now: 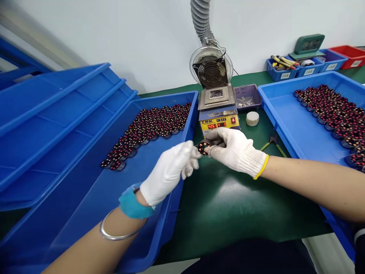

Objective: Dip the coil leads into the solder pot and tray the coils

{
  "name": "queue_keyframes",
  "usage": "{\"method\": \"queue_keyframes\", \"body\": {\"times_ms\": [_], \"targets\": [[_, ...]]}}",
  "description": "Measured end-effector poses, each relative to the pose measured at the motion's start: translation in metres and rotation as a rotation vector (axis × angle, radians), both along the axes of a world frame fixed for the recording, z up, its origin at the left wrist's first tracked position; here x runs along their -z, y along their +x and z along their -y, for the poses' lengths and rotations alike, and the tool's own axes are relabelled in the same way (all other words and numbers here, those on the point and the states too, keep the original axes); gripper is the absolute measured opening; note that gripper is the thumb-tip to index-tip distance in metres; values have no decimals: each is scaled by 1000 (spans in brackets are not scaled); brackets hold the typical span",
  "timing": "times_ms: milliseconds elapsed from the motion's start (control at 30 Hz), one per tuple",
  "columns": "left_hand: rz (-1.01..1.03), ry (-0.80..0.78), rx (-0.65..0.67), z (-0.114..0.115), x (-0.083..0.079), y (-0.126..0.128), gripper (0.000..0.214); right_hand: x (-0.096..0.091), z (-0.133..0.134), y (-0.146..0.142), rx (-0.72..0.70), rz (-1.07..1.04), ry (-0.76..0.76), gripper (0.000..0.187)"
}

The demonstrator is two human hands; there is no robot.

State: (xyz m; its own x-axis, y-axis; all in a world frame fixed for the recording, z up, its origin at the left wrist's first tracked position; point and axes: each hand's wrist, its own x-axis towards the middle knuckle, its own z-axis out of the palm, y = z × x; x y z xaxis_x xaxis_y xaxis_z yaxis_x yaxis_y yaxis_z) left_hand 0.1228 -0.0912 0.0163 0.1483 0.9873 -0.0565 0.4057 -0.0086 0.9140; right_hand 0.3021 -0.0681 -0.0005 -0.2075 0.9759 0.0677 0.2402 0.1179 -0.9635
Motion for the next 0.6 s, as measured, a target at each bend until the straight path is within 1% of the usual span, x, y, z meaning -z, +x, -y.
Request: {"method": "queue_keyframes", "body": {"times_ms": [67, 100, 167, 233, 300, 367, 433, 500, 600], "targets": [[-35, -22, 18, 3, 1, 6, 45, 0, 0, -1, -3, 4, 6, 31], [-14, -35, 6, 5, -1, 7, 43, 0, -1, 0, 3, 8, 5, 30], [94, -49, -49, 8, -6, 6, 37, 0, -2, 0, 21, -6, 2, 29], [194, -32, -137, 8, -10, 3, 37, -1, -4, 1, 36, -41, 1, 27], [188, -8, -163, 6, -9, 1, 42, -2, -4, 1, 43, -65, 0, 25], [111, -35, -97, 4, -6, 5, 42, -2, -4, 1, 46, -60, -2, 26], [69, -90, -21, 4, -1, 10, 36, -1, -2, 0, 44, -45, -7, 28], [91, -103, -7, 6, 0, 14, 29, 1, -1, 1, 43, -23, 9, 31], [124, -46, -2, 11, -1, 14, 23, 1, -10, 7, 82, 17, 76, 32]]}}
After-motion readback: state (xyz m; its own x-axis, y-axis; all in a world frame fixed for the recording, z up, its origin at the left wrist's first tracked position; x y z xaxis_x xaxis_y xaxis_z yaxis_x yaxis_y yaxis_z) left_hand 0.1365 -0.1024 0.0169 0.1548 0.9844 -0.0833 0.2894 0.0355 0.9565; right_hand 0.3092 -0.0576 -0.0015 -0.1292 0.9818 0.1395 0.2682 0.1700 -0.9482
